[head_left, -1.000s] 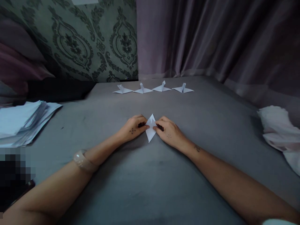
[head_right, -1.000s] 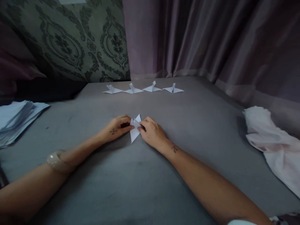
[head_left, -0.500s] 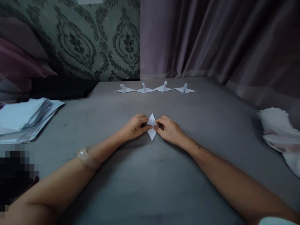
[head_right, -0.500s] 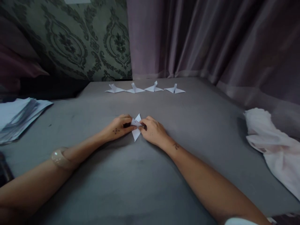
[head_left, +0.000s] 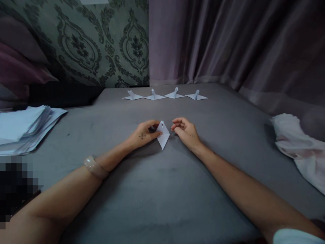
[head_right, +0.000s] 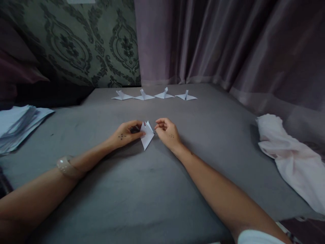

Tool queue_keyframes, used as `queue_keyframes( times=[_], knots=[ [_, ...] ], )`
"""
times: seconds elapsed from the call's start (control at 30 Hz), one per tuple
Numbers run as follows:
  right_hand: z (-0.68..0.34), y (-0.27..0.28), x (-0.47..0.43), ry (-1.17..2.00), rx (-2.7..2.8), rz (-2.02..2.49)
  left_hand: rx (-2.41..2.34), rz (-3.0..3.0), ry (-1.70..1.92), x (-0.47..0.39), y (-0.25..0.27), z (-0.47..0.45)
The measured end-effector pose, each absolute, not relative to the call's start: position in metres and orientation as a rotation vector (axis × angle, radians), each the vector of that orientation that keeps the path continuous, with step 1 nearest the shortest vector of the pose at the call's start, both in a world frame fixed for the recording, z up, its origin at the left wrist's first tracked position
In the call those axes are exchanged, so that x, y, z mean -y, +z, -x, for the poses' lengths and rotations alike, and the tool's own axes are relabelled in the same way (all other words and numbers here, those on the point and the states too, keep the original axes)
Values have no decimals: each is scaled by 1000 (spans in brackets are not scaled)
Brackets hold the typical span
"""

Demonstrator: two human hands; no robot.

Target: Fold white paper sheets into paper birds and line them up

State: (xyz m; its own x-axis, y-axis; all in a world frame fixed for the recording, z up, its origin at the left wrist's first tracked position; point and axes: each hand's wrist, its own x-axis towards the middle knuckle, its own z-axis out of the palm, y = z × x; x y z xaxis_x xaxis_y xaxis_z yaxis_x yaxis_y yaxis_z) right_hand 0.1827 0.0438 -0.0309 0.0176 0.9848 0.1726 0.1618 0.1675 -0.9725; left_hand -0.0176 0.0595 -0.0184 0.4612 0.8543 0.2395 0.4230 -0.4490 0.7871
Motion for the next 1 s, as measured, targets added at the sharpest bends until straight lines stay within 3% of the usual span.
queue_keyframes(
  times=[0.77,1.0],
  knots=[
    [-170,-24,-32,727,1625,1143,-1120,-2010,984,-55,-13,6],
    [-164,-10,-32,799,1590,1185,-1130,-2053,1016,-52,-16,5]
  ],
)
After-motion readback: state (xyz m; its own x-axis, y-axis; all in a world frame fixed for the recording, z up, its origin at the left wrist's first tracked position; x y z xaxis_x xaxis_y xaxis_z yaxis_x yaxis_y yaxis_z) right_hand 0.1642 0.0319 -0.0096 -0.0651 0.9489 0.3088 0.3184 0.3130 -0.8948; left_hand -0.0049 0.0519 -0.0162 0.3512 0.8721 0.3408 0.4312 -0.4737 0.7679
